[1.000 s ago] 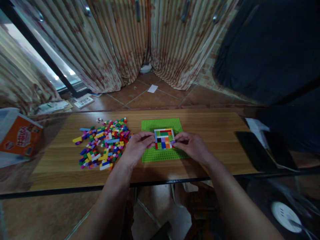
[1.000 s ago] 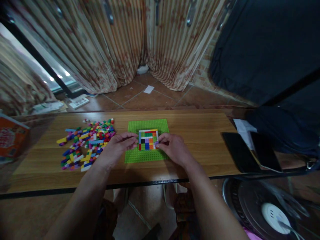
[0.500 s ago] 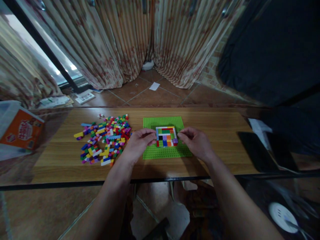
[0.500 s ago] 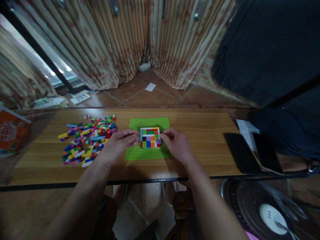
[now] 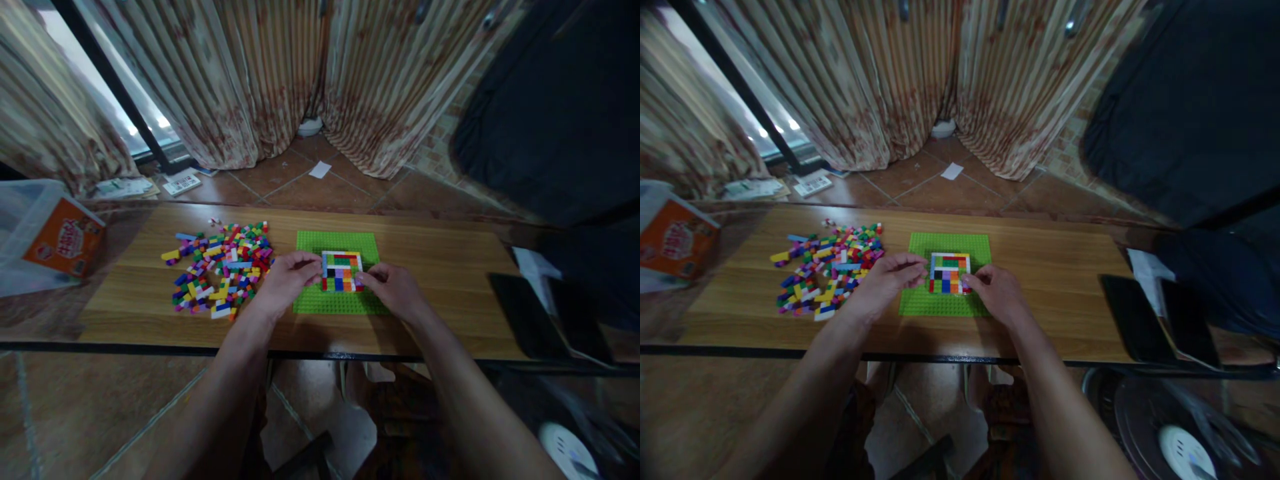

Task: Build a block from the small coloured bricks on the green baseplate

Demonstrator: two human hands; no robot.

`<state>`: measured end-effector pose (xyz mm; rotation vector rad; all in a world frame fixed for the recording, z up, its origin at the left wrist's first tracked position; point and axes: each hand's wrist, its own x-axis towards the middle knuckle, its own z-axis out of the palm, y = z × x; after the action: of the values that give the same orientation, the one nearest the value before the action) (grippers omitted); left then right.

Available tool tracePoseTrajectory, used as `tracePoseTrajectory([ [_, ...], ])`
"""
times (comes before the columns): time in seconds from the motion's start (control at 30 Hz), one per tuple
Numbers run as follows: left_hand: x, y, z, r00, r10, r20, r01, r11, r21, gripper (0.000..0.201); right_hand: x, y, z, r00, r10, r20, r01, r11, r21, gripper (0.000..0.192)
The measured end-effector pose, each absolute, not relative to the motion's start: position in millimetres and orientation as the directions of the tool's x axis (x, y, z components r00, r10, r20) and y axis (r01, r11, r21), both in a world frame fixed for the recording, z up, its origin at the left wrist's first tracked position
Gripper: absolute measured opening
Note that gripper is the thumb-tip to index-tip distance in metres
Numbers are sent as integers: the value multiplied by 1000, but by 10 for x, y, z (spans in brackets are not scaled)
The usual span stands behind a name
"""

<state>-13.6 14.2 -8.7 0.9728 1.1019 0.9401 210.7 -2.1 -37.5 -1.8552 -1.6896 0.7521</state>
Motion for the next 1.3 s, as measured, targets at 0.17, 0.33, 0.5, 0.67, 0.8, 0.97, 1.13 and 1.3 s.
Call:
tracePoseTrajectory([
  [0.17,-160,143,-98,180,948,-261,-110,283,953,16,2087,-20,-352,54,996,-71,733,-88,-674,40],
  [0.33,-181,133,-99,156,949,-274,-125,294,948,20,2024,-42,-320,52,996,-74,752,-88,-653,39],
  [0.5,-224,126,-85,130,951,-279,-123,295,948,22,2028,-50,-317,47,996,-82,764,-88,-639,41],
  [0.67,-334,125,-25,67,965,-252,-150,259,954,27,2120,-4,-319,169,980,-107,583,-187,-791,54],
  [0.8,-469,144,14,-38,969,-245,-219,231,948,30,2103,43,-264,374,926,50,454,-135,-881,53],
  [0.97,-665,163,47,-223,959,-177,-316,101,943,29,1870,-2,-138,358,900,249,490,46,-871,44],
  [1.13,-866,154,87,-338,927,-162,-345,38,938,26,1544,-141,-85,171,944,281,539,149,-829,41],
  [1.3,-1002,138,104,-384,910,-155,-341,17,940,23,1197,-257,-121,-145,952,270,617,300,-727,26],
])
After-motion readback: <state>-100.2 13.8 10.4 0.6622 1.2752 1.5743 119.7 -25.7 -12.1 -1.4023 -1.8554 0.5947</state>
